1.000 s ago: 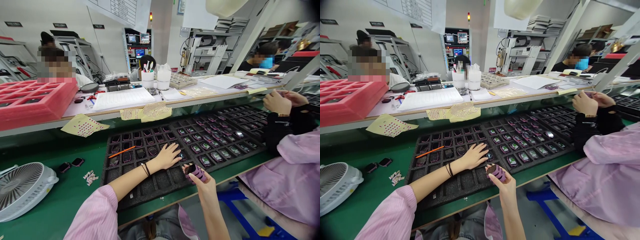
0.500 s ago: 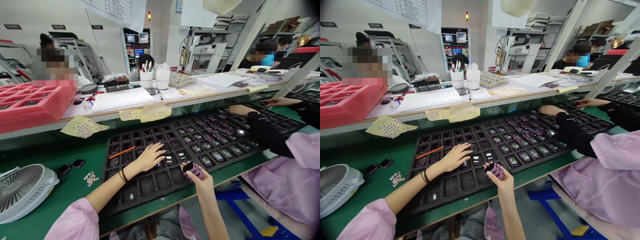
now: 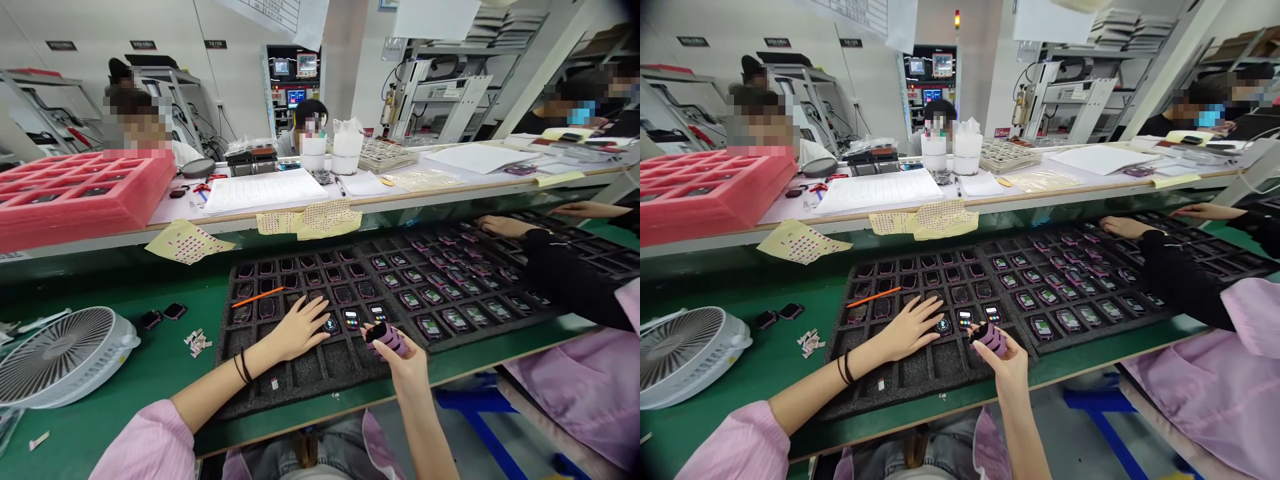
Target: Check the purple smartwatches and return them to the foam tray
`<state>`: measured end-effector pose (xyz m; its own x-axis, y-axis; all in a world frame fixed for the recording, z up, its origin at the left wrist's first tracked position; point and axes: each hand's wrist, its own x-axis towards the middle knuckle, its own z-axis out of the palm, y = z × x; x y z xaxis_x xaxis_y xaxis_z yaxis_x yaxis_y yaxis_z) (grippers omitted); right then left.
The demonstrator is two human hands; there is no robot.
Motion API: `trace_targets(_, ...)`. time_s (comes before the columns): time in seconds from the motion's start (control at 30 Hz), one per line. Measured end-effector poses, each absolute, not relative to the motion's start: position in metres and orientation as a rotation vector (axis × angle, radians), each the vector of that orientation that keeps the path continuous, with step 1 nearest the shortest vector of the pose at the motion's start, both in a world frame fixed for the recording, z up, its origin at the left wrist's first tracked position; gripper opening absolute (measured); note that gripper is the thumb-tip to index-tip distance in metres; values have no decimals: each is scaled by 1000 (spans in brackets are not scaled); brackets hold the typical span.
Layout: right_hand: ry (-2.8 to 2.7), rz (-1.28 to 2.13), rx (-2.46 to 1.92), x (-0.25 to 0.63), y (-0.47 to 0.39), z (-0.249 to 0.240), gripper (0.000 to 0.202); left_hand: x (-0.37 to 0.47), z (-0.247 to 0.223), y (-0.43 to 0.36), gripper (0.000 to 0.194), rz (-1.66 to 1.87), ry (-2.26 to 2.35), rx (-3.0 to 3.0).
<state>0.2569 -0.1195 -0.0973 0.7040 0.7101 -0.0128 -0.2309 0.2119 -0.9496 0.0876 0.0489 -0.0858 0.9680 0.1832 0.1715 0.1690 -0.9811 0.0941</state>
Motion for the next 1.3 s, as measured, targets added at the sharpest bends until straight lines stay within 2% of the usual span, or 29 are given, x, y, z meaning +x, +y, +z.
trace_targets(0.17,-476,686,-1196,256,-117,-98,37,79,-79,41,47,270,115,3013)
trace_targets(0.37,-491,717,-1183,253,-115,-98,37,65,-66,52,46,355,402,2914)
trace_targets(0.53,-491,788,-1145,245,-107,-90,37,62,-59,45,45,369,355,2801)
trace_targets(0.8,-610,1312,-938,205,-68,-69,39,35,-25,18,81,526,160,2464)
trace_targets(0.87,-644,1337,-945,192,-60,-70,34,23,-23,17,77,555,203,2460)
trace_targets(1.03,-803,1425,-980,158,-50,-72,22,-7,-29,23,51,586,252,2432)
trace_targets(1.3,-879,1571,-948,125,-42,-67,24,-40,-45,27,49,677,306,2341)
